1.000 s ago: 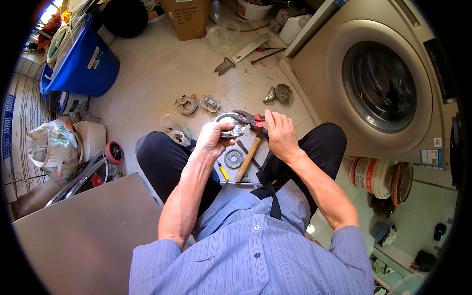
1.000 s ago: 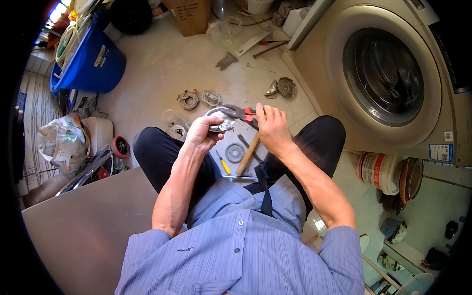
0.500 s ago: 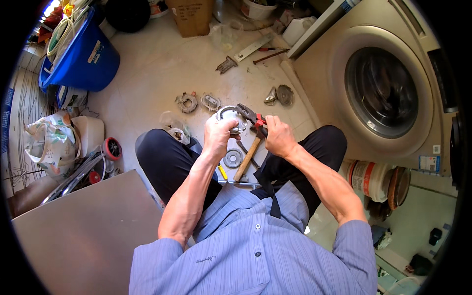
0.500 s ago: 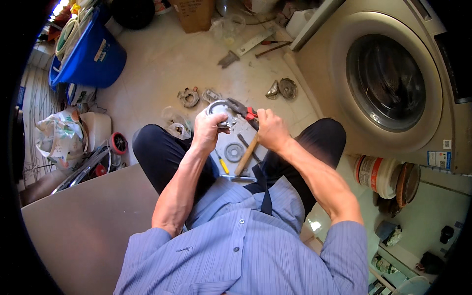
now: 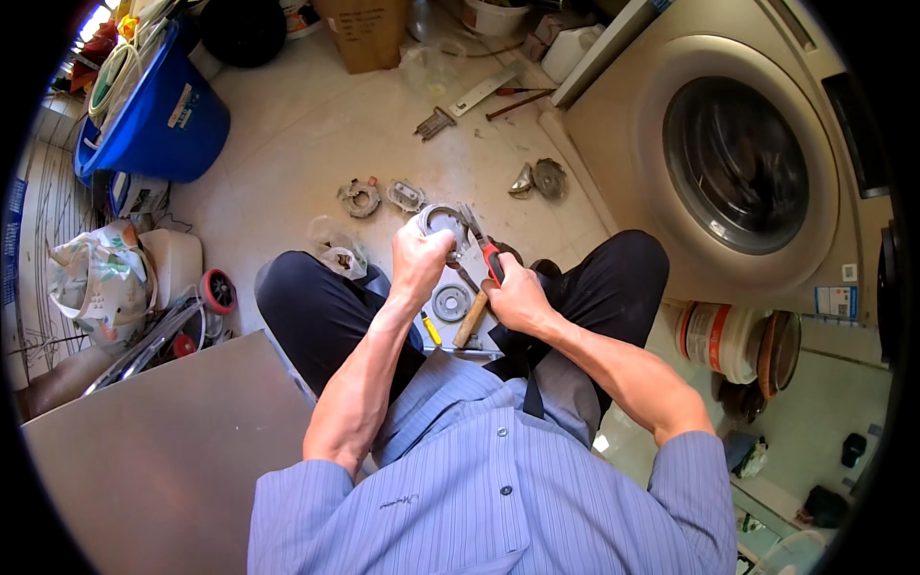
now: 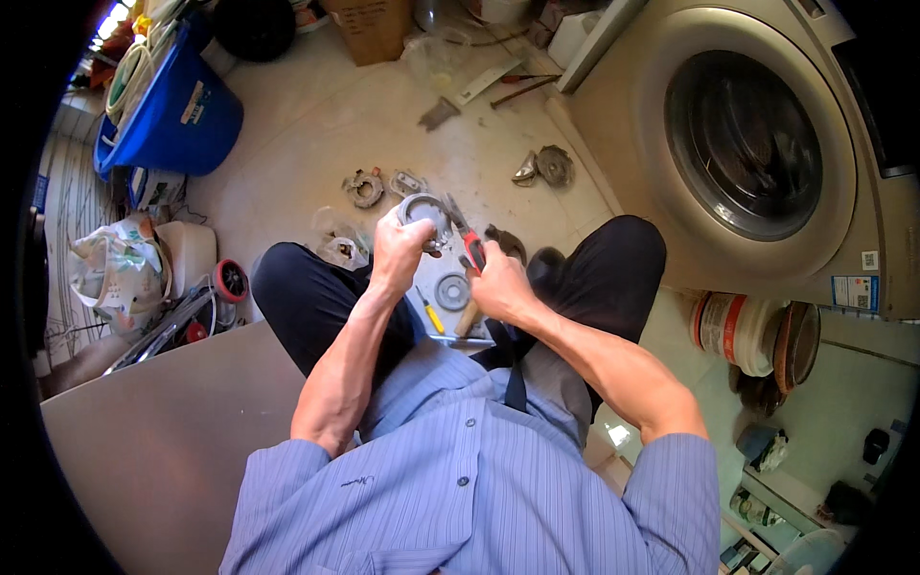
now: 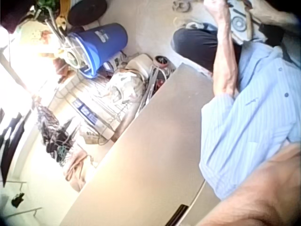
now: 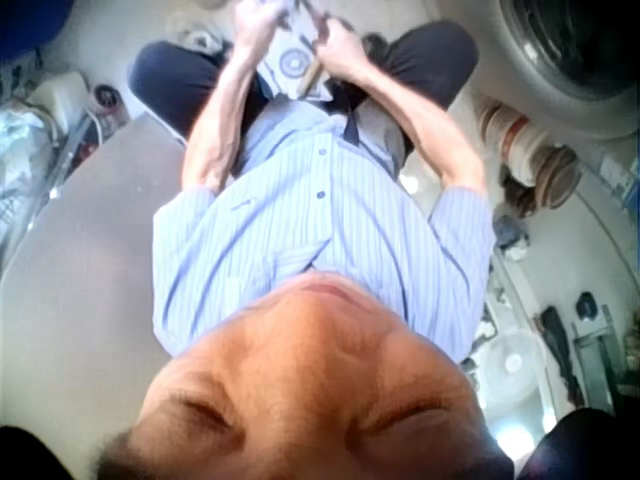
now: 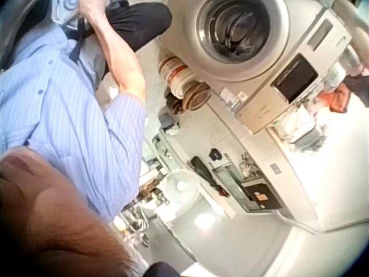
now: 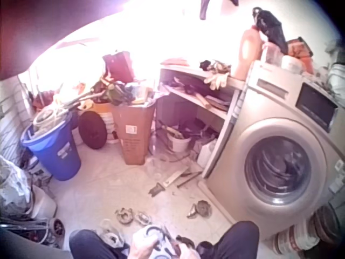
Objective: The person holds a metal housing and uses pliers and a screwdriver to bend and adjust metal tabs around the edge of the component.
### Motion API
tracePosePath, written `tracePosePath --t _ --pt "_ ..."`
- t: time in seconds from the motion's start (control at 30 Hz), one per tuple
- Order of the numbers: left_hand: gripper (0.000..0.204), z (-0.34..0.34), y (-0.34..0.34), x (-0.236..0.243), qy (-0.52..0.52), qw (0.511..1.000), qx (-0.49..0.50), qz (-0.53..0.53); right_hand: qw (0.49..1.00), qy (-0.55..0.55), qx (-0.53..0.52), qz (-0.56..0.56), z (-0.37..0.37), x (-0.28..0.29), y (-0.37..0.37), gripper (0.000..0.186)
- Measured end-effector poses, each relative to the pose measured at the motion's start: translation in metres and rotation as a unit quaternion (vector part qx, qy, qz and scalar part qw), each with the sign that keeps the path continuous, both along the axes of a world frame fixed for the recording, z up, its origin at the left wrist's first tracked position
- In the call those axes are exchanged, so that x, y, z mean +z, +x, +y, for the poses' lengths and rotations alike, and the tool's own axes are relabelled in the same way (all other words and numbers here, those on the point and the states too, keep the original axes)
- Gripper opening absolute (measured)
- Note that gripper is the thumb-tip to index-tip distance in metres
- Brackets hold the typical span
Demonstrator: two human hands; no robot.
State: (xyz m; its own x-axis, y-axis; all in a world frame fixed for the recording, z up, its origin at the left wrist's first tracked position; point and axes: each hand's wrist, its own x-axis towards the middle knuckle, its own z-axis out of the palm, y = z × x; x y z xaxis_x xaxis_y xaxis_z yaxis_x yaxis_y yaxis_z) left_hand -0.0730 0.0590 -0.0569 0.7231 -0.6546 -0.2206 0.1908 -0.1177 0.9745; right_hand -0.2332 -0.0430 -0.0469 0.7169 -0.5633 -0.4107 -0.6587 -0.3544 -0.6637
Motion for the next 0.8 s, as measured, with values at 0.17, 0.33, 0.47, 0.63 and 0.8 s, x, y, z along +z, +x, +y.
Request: tracePosePath --t 0.17,0.33,0.47,0.63,0.8 --pt "0.022 -0.004 -0.002 0.007 -0.042 0.988 -0.004 0.148 0.996 -0.067 0.049 -0.013 -0.019 0.009 -0.006 0.034" --pt "0.019 -0.009 0.000 -0.002 -0.055 0.978 0.003 0.201 0.961 -0.231 0.144 -0.058 -0.043 -0.009 -0.012 0.046" --pt "0.019 -0.010 0.004 -0.004 -0.044 0.959 0.017 0.278 0.885 -0.416 0.195 -0.074 -0.051 -0.018 -0.009 0.058" --pt "0.019 -0.008 0.010 -0.006 -0.054 0.952 0.008 0.301 0.879 -0.425 0.197 -0.085 -0.059 -0.012 -0.003 0.055" --pt "0.016 -0.013 0.013 -0.012 -0.037 0.918 0.073 0.387 0.977 -0.102 0.189 -0.004 -0.071 0.019 0.008 0.038"
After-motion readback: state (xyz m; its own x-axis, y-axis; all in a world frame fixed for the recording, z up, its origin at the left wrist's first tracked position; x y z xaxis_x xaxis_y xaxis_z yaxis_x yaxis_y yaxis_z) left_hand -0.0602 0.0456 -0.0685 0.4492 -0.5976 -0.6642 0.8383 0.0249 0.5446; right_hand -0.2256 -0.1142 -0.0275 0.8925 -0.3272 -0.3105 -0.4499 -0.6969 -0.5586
